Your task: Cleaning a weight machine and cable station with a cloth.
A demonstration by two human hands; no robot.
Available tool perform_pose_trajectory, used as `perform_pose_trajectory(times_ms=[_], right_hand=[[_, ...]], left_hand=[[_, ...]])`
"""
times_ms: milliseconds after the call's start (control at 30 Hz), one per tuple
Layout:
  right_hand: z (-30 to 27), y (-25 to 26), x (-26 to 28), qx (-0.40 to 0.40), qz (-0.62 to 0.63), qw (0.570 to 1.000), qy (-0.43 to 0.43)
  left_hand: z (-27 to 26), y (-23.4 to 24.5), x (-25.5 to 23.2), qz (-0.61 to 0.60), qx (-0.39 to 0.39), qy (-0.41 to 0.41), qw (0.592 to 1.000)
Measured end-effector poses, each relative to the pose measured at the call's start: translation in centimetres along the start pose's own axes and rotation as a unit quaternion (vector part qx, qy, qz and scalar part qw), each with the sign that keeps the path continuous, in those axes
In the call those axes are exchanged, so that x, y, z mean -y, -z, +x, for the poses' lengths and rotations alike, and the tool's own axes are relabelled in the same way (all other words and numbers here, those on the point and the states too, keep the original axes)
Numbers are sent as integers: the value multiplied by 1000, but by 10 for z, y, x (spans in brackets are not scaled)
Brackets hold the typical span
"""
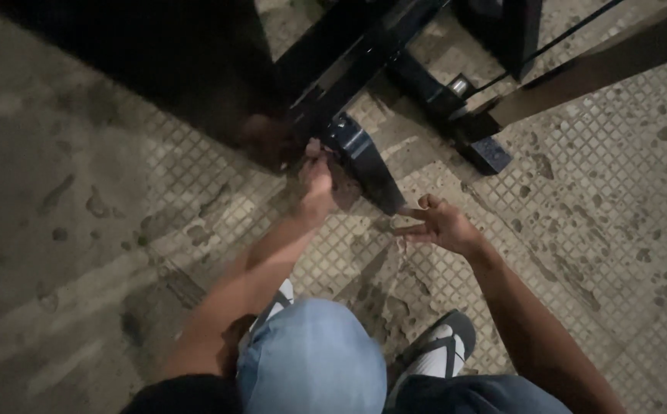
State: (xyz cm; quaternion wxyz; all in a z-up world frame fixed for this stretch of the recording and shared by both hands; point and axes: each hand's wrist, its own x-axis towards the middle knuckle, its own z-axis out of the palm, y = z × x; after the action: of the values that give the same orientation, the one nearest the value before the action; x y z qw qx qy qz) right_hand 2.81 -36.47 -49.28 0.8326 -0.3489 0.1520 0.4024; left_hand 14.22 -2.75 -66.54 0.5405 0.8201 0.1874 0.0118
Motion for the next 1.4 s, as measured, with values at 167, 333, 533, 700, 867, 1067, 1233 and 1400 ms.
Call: perform_pose_trajectory(times_ms=[167,333,533,700,867,1067,1233,1400], right_hand=[[10,-9,2,63,60,996,17],[25,-27,-2,49,9,999,-10],[40,-4,-10,35,-60,994,-87],[14,33,-8,-42,-125,988,-76],[-23,28,-2,-200,-160,967,-9],[-10,16,-2,-163,-60,985,20],[14,7,-4,-109,-94,990,5],[10,10,-13,-51,-90,994,46]], left_hand=[[-15,-23,1,-108,14,148,983],[-71,10,-97,-136,178,226,948],[-143,-109,46,-92,298,222,924],[-149,-31,-64,-67,325,113,937],[-138,49,-165,-88,137,-48,985],[-93,76,-190,268,-22,-536,801],[-91,73,-180,305,34,-517,799],[-82,83,-213,5,154,-427,891]])
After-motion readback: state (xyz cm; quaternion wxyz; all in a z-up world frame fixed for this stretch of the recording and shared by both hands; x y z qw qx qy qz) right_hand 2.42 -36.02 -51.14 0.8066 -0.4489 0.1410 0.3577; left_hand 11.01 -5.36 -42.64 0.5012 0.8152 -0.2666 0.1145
